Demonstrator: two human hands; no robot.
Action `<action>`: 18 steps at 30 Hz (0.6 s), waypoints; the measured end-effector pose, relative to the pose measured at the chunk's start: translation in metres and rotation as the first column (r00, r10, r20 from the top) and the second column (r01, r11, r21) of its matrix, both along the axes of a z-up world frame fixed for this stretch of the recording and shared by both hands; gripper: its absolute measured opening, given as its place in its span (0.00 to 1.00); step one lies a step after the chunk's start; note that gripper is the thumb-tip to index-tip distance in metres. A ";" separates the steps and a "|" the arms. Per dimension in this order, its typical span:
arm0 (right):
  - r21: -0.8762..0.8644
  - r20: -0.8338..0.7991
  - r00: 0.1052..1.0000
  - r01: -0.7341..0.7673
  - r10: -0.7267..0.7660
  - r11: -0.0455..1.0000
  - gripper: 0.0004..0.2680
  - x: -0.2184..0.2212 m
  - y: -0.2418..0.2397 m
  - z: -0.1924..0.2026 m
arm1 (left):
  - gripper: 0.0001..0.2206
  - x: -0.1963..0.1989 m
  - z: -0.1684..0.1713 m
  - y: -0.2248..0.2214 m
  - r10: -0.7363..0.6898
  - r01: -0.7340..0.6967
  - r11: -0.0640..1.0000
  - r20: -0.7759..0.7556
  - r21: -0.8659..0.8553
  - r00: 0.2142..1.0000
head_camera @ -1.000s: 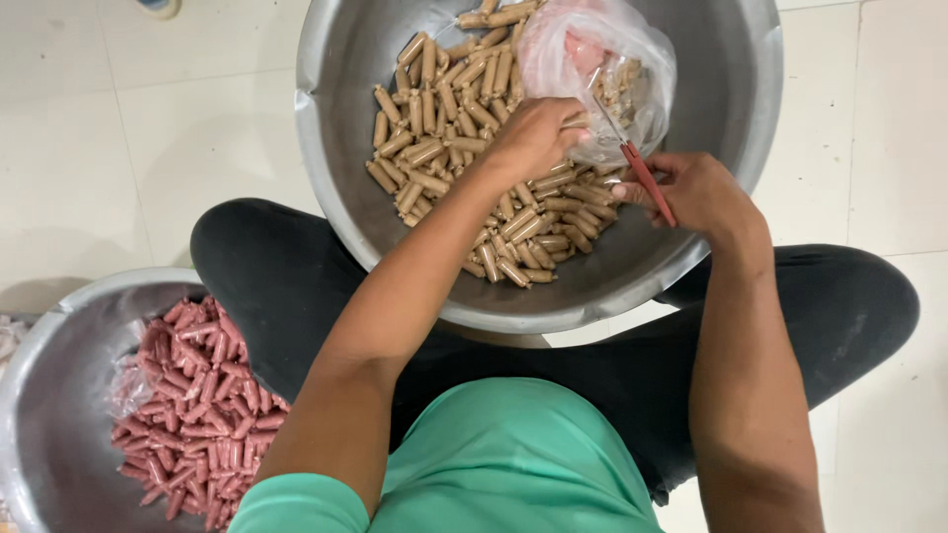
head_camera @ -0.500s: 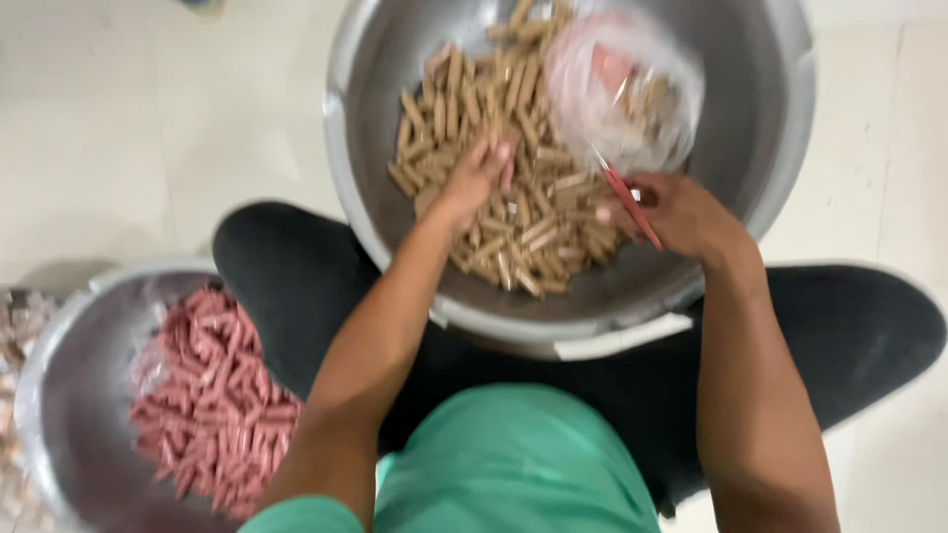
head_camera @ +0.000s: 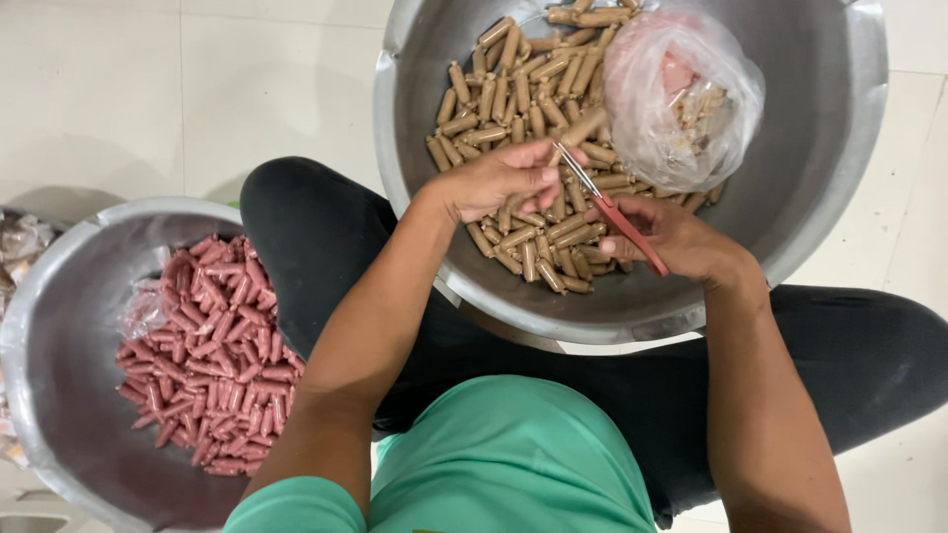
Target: The person sits cross-legged on the floor and uses red-handled scissors to cut small brown sausages from a large metal bowl. The cut pieces are placed into a second metal bowl containing pink sausages. The person continues cutting individual sausages one at a time throughout the clip.
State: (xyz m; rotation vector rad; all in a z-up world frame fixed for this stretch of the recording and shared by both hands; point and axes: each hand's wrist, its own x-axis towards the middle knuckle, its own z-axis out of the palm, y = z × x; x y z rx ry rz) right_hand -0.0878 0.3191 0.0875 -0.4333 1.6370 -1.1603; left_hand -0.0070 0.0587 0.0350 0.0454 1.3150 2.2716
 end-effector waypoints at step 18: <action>0.044 -0.105 0.990 0.102 -0.097 0.994 0.13 0.007 0.005 -0.009 | 0.16 -0.001 0.029 -0.018 0.031 -0.030 0.999 0.052 -0.024 0.998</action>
